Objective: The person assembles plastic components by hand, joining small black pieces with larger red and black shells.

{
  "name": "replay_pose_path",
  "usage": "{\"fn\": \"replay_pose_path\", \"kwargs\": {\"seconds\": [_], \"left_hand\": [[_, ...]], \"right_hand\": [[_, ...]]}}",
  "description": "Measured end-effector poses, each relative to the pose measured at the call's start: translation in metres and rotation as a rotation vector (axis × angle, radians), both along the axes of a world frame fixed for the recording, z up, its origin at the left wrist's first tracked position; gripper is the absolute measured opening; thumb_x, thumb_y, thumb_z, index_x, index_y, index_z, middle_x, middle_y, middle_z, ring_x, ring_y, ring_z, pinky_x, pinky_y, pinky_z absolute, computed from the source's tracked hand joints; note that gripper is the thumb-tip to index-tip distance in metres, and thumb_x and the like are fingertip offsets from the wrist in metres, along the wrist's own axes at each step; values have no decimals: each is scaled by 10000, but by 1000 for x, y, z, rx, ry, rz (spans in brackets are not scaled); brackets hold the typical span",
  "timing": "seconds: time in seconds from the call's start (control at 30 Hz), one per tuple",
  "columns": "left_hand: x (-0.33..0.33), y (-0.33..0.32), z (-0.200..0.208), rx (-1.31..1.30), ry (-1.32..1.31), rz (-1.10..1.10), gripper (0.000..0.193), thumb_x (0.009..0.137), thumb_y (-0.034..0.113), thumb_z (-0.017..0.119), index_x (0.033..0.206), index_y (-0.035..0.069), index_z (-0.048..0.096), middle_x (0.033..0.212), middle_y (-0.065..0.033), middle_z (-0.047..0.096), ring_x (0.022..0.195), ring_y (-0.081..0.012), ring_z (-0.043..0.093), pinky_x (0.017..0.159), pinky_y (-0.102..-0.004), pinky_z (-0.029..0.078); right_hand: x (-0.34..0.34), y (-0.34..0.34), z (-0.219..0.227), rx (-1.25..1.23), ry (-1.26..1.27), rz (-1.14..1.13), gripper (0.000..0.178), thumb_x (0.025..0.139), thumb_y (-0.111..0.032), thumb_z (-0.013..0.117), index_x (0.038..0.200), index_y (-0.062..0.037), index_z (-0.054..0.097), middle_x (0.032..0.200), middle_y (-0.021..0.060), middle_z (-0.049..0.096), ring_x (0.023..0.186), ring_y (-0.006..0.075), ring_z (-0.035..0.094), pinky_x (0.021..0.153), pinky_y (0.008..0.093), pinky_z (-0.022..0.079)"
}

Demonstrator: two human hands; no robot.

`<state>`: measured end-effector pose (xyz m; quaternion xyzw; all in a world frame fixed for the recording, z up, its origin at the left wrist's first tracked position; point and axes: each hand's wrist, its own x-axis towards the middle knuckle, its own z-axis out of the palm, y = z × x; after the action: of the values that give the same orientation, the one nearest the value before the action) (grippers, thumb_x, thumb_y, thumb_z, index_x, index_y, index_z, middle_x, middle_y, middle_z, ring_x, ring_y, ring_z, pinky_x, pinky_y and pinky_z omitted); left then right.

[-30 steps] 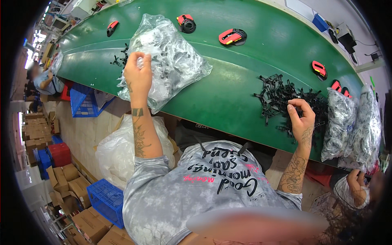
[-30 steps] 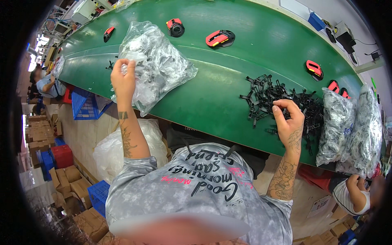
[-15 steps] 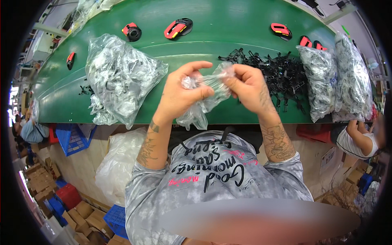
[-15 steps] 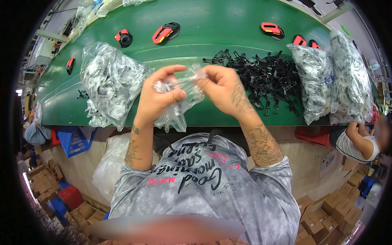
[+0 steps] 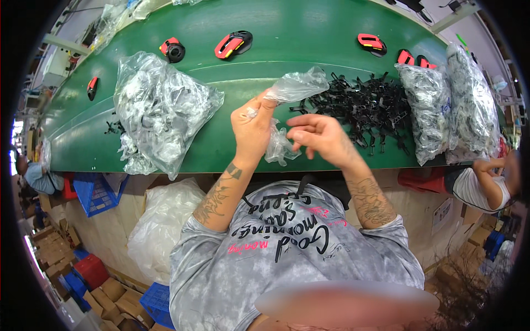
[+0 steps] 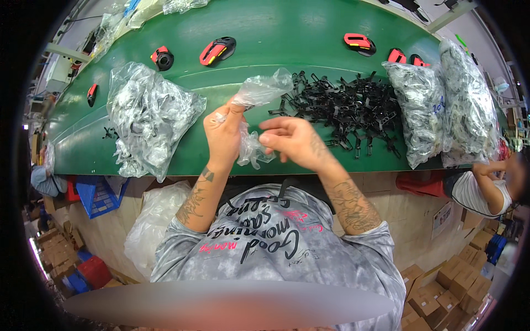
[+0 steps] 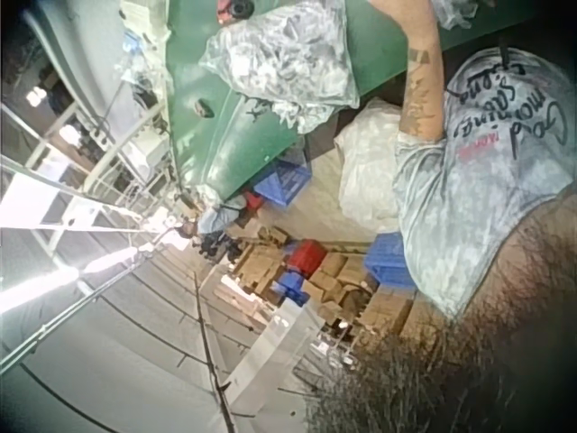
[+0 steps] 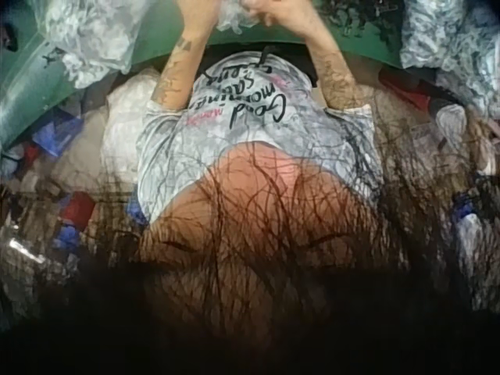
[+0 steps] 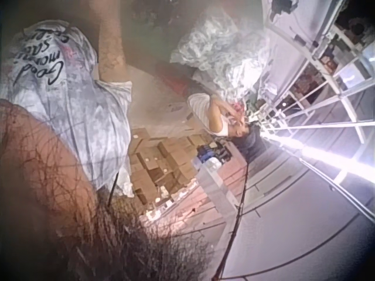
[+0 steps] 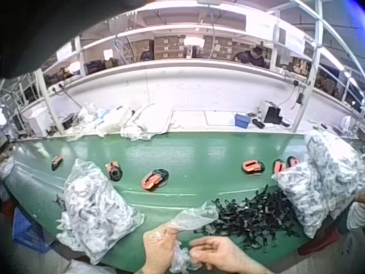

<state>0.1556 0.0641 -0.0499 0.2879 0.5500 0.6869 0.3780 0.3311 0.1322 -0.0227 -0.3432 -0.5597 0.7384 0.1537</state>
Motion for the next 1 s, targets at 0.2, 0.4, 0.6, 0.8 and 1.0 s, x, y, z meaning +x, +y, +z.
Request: {"fn": "replay_pose_path", "kwargs": {"seconds": [0.2,0.4,0.6,0.8,1.0], "left_hand": [[17,-3,-8,44,-64,-18,269,1033,187,671,1039,-69,753,934,-8,688,742,-26,499,616,-212,400],[7,-7,-17,-1,-122,-93,219,1008,162,687,966,-44,752,838,48,630,680,-14,457,566,-215,354],[-6,-10,-18,-79,-82,-97,137,907,115,777,923,-13,731,770,-6,659,652,-79,563,575,-243,432],[-13,-11,-7,168,799,-5,193,774,3,804,806,11,614,795,-101,663,666,-232,640,602,-337,502],[-3,-15,4,248,1084,-139,215,744,-29,764,809,26,566,878,-126,656,695,-339,652,598,-398,527]], "right_hand": [[-23,11,-9,117,19,-269,246,1002,-203,650,1044,34,699,886,89,733,686,97,668,518,225,482],[-21,16,-21,181,114,-423,151,972,-137,603,886,-28,661,732,18,648,587,64,562,523,216,444],[-16,18,-14,174,163,-386,88,979,-129,618,959,-44,611,830,7,619,701,58,552,571,212,432],[7,35,39,987,95,-252,229,882,-122,684,1097,-64,736,1062,92,594,836,156,539,773,296,479],[-15,40,63,1276,-70,77,256,958,-227,625,1124,-68,737,1275,244,607,1089,402,644,975,463,514]]}}
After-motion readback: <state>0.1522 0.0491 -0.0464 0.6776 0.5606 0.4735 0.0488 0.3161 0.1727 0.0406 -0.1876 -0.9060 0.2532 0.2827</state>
